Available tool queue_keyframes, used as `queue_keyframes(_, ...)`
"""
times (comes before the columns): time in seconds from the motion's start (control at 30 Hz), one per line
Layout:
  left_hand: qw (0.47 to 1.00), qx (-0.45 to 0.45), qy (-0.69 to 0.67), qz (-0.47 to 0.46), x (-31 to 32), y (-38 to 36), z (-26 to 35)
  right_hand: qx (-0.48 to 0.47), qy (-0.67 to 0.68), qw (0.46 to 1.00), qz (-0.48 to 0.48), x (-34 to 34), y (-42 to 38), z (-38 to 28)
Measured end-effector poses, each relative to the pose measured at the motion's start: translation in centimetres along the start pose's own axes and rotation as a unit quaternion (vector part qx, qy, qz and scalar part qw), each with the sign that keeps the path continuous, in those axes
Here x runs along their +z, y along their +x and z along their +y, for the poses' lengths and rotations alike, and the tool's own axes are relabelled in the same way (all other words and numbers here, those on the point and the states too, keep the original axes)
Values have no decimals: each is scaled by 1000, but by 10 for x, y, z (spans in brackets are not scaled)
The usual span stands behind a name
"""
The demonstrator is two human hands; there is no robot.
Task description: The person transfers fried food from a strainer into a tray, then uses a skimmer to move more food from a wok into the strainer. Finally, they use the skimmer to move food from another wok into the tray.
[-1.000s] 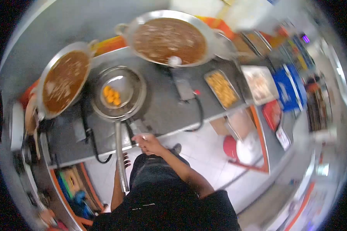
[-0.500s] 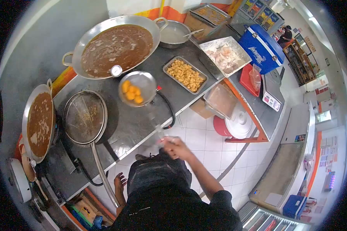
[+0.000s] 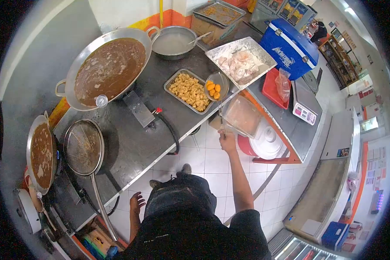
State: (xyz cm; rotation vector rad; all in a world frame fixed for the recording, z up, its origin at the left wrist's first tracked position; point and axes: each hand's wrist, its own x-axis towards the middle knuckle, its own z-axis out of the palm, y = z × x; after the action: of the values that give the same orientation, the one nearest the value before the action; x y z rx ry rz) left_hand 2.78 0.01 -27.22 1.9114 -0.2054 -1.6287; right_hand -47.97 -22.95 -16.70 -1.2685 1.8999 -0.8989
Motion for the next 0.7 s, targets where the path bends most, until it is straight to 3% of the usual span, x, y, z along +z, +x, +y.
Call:
queue_keyframes(0.03,1000,3,9,-6,7,0,0,0,2,1000,-3,3,9,14)
queue_keyframes(0.1,1000,1,5,-1,19,-2,1,-269,-139,945,127,9,24,27)
queue_keyframes(0.13,1000,-1,4,-1,24,-3,2,-270,-136,945,125,8,27,27)
queue_keyframes(0.2,1000,-6,5,9,35,-7,3,-259,-217,931,140,6,28,24)
queue_keyframes(0.33,1000,-5,4,18,47,-6,-2,-218,-256,929,156,10,26,13)
queue_keyframes(0.4,1000,4,7,18,53,-5,-5,-62,-295,949,96,14,25,17)
queue_keyframes(0.7,999,21,32,27,61,-4,10,-10,-286,948,142,20,9,6)
